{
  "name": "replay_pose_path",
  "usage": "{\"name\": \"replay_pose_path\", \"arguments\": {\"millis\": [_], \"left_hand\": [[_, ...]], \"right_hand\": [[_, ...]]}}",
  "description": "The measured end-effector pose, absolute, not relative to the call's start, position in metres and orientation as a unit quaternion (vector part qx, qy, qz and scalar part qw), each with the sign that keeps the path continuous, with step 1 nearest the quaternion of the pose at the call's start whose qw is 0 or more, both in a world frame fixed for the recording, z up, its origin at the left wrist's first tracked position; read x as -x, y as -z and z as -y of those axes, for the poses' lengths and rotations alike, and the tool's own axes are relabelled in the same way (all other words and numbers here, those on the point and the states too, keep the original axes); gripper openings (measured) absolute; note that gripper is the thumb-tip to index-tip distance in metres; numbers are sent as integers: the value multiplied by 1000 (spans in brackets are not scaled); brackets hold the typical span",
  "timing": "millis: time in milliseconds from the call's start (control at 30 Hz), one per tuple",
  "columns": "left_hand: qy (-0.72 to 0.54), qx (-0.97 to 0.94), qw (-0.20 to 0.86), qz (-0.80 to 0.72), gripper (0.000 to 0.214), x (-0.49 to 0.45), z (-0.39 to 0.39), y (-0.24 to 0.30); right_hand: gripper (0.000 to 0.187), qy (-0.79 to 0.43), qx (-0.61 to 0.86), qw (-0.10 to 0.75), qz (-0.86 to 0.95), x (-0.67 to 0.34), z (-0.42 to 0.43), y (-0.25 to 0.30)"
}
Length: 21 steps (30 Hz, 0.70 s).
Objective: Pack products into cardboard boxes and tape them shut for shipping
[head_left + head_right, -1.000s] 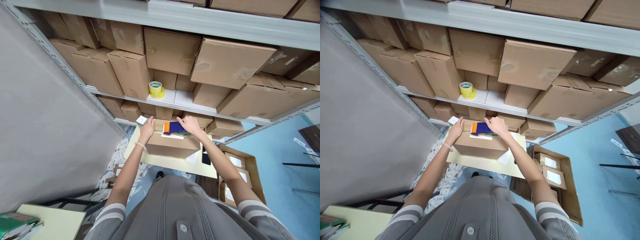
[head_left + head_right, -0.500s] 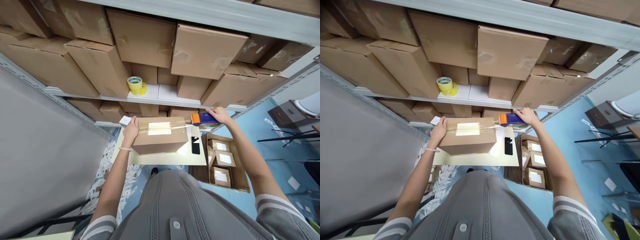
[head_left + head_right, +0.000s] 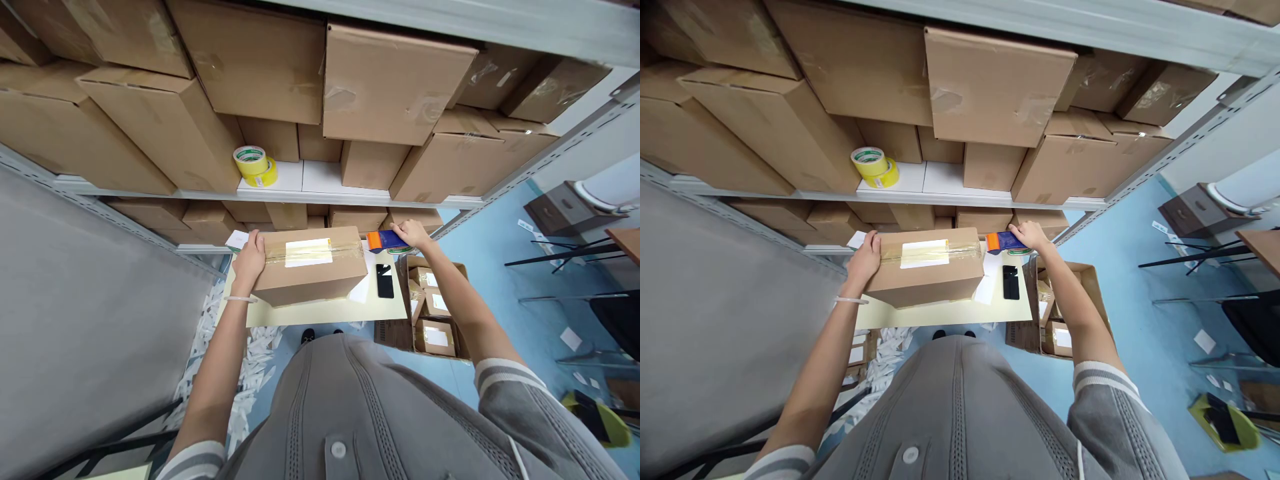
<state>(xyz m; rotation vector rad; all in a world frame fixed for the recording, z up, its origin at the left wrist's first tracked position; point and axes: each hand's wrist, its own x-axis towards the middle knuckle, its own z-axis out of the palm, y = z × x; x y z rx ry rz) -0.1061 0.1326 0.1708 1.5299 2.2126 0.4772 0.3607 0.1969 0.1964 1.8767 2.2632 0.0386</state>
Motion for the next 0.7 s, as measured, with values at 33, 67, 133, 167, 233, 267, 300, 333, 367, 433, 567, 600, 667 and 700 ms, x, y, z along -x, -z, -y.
{"name": "replay_pose_path", "arguments": {"millis": [33,67,133,167,233,267,300,333,367,433,567,600,667,700], "left_hand": [[-171,-548,202,-793,56,106,-133,-170],[-171,-549,201,-793,56,106,-132,-170],[-171,-549,198,-794,55,105,-132,-170],[-170,-549,197,-794,55,104,-132,-171],[-170,-546,196,-797,55,103,-132,-171],[-171,-545,195,-797,55,103,-131,-171],[-172,-545,194,-797,55,102,-131,-170],[-173,-546,193,-796,54,102,-131,-170],[-175,-548,190,-795,54,102,-132,-170],[-176,-551,185,-794,54,101,-132,-169],[-175,-554,180,-794,53,100,-132,-169],[-175,-554,180,-794,53,100,-132,-170],[-175,-555,178,-794,53,99,-132,-170],[-175,-556,176,-794,53,99,-132,-170]], "right_hand": [[71,-17,-630,110,-768,-357,-198,-195],[71,-19,-626,118,-771,-354,-199,-194],[71,-19,-618,128,-775,-346,-201,-194],[70,-19,-615,131,-777,-342,-201,-195],[70,-20,-611,135,-779,-337,-202,-197],[70,-21,-611,137,-779,-336,-203,-198],[70,-22,-612,139,-779,-335,-203,-199],[70,-23,-613,141,-777,-334,-203,-200],[69,-23,-615,144,-775,-333,-203,-201],[69,-19,-622,147,-769,-331,-203,-203],[66,-1,-653,142,-744,-322,-205,-207],[64,5,-665,138,-734,-319,-206,-207],[59,20,-693,126,-709,-315,-208,-208],[56,32,-707,116,-697,-314,-210,-207]]}}
